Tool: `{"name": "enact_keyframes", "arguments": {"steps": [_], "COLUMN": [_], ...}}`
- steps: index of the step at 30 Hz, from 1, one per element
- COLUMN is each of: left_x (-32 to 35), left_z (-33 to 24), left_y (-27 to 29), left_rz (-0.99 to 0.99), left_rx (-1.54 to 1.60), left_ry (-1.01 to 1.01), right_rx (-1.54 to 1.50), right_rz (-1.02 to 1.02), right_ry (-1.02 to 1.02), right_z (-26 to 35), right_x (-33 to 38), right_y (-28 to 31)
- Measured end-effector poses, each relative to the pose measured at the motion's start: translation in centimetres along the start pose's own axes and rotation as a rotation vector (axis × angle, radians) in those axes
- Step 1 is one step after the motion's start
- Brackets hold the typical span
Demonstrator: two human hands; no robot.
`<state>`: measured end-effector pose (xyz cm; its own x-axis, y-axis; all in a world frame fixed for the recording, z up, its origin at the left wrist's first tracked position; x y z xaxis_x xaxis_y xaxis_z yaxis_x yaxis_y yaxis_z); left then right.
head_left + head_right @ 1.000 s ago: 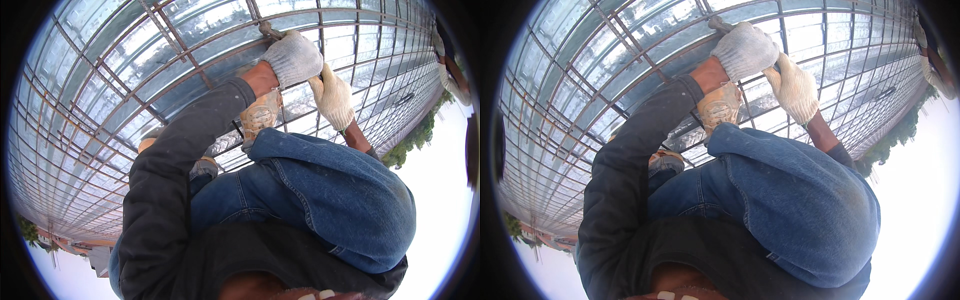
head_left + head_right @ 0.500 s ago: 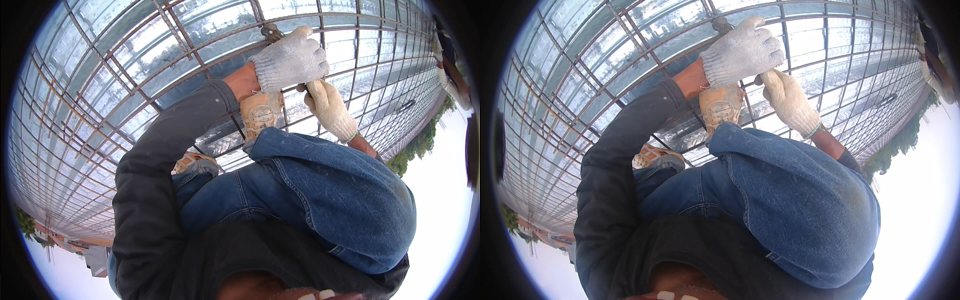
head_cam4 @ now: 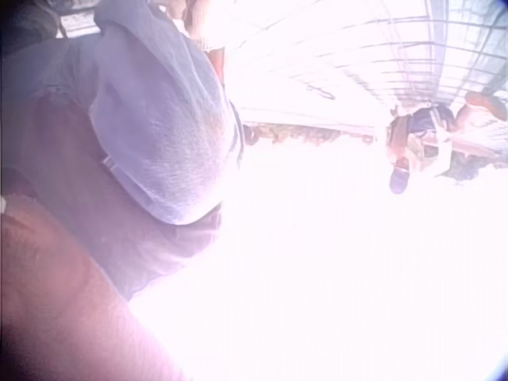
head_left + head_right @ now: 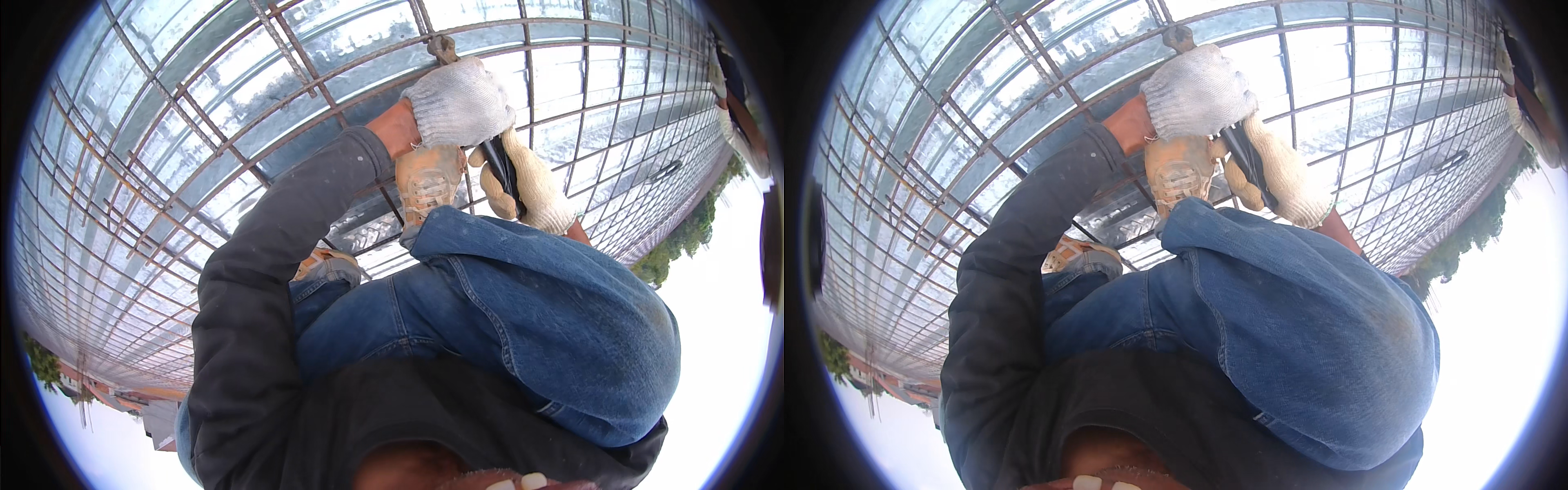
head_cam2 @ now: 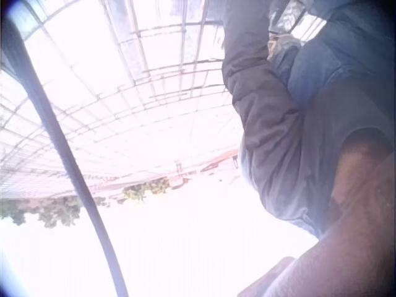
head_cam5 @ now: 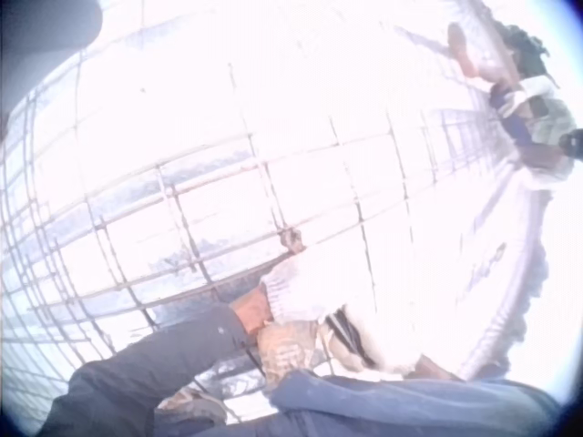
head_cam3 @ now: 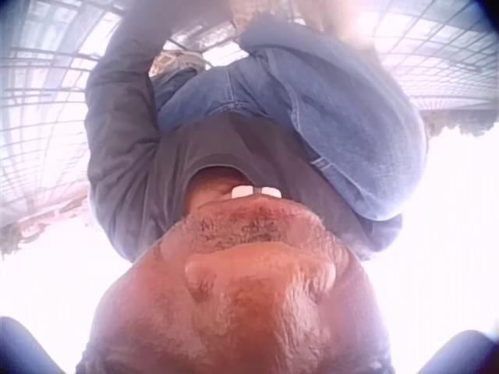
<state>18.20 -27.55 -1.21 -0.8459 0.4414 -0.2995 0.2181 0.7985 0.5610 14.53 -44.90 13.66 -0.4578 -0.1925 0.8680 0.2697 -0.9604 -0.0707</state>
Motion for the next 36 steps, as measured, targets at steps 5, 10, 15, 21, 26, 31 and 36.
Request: {"name": "enact_keyframes", "arguments": {"steps": [5, 10, 15, 21, 26, 31, 36], "left_x": [-0.5, -1.1, -1.7, -1.1, 0.5, 0.6, 0.4], "left_z": [0.5, 0.7, 0.2, -0.7, -2.3, -0.9, 1.2], "left_y": [-2.3, -0.6, 0.9, 3.0, 4.7, 2.9, -1.7], "left_rz": [0.144, 0.068, 0.267, 0.263, 0.341, 0.212, 0.240], "left_rx": [-0.127, 0.012, -0.103, 0.473, -0.490, -0.347, -0.209], "left_ry": [0.100, 0.064, 0.023, 0.104, -0.151, -0.100, 0.030], "right_rx": [1.321, 1.107, 0.792, -0.173, -0.769, -0.163, 1.194], "right_rz": [-0.417, -0.412, -0.335, -0.098, 0.024, -0.082, -0.292], "right_ry": [0.367, 0.288, 0.134, -0.065, -0.125, -0.048, 0.381], "right_z": [-0.2, -1.1, -1.1, -0.7, -1.5, -0.9, 1.0], "right_x": [2.4, 1.2, 1.4, 1.6, 2.8, 2.4, 2.0], "right_y": [-3.5, -3.6, -2.8, -2.7, -2.5, -1.9, -3.1]}}
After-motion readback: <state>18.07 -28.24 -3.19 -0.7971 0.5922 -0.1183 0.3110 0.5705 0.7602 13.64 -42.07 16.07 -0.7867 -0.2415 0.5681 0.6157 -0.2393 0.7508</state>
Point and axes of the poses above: each hand's wrist, its own x-axis away from the middle knuckle, its own y-axis out of the back of the hand, z = x × y, the point moved 1 cm from there along -x, towards the middle knuckle, and after that the axes turned 13 degrees about y, right-handed, at the moved point
